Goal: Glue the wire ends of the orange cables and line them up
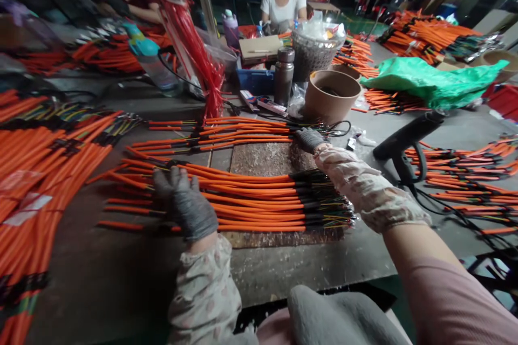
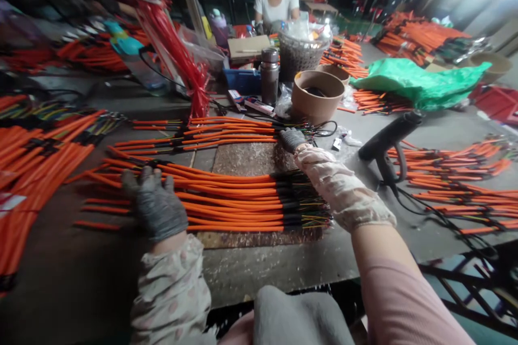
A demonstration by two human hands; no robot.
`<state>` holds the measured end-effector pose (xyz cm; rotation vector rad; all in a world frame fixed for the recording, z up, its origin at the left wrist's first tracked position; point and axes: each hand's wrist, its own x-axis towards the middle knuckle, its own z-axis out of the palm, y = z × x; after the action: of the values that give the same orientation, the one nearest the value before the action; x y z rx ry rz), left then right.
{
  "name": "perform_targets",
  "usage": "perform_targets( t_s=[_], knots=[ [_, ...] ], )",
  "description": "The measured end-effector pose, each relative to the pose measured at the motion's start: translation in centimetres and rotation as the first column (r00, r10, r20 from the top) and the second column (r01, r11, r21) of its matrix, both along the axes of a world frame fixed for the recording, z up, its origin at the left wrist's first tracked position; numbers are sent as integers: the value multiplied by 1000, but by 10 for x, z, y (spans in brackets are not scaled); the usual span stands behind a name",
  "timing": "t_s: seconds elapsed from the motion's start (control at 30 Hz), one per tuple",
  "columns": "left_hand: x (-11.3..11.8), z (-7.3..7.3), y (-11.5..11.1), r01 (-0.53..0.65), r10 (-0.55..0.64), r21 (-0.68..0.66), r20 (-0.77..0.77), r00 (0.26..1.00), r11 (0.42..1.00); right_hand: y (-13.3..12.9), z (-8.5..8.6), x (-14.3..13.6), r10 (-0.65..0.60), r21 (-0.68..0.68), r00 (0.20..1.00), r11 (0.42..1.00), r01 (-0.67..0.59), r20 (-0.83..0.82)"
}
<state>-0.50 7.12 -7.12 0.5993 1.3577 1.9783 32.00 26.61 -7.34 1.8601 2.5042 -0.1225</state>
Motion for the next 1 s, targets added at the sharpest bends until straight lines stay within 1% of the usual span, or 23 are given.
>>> perform_targets(
  t_s=[0.07,0.1,0.2,0.27,0.3,0.37,0.4,0.43,0.47,0.5,0.53,0.57,0.63,0.67,0.73,0.77,0.8,0.83,0.87,0.9,0.93,0.97,1.0],
  knots=[
    [16,3,0,-80,80,18,19,997,997,7,1,-4,17,20,1000,1000,-17,-1],
    [24,4,-1,-79,78,23,40,996,997,7,4,-7,36,41,999,999,-36,-12],
    [44,5,5,24,-32,48,171,985,999,-8,27,-10,90,153,994,985,-79,-65],
    [53,8,18,110,-121,52,328,937,993,-34,48,-9,112,263,989,961,-84,-94],
    [54,12,27,156,-155,33,420,894,987,-51,58,-7,140,338,985,936,-97,-104],
    [50,24,47,230,-182,-9,584,791,973,-88,73,-2,313,536,946,815,-222,-85],
    [45,31,56,251,-185,-12,641,745,968,-107,77,0,399,590,914,755,-285,-69],
    [39,40,64,253,-204,26,674,710,967,-124,79,2,472,613,879,716,-334,-73],
    [33,48,71,240,-229,83,692,685,967,-137,78,4,525,610,844,706,-360,-110],
    [27,57,75,216,-264,157,691,673,964,-147,75,6,556,590,811,722,-361,-184],
    [22,64,78,195,-297,225,674,677,955,-154,71,8,562,553,775,758,-344,-288],
    [19,72,77,188,-335,288,644,688,939,-157,68,11,547,497,731,804,-325,-407],
    [16,84,69,218,-420,394,553,720,893,-159,61,18,462,316,625,887,-338,-629],
    [17,90,63,244,-457,432,503,734,868,-158,59,21,397,205,579,906,-369,-712],
    [20,100,51,304,-519,486,404,753,820,-154,57,26,279,15,529,894,-448,-801],
    [21,103,47,335,-539,493,361,761,803,-151,56,28,252,-32,529,882,-470,-811],
    [21,105,45,358,-546,485,330,770,798,-147,54,29,257,-38,544,881,-472,-798],
    [21,105,45,363,-532,462,313,787,809,-141,50,30,287,-10,573,889,-459,-768],
    [18,102,47,346,-496,429,309,812,834,-135,45,31,325,36,616,901,-433,-718],
    [14,96,50,292,-422,382,320,848,877,-128,38,31,350,78,670,913,-401,-654],
    [8,87,53,206,-317,323,341,885,924,-120,29,32,354,100,724,924,-370,-592],
    [0,75,56,108,-197,257,353,915,960,-113,19,33,344,97,768,932,-349,-541],
    [-8,60,56,45,-111,200,333,936,979,-106,9,34,327,72,797,938,-339,-508]
  ],
)
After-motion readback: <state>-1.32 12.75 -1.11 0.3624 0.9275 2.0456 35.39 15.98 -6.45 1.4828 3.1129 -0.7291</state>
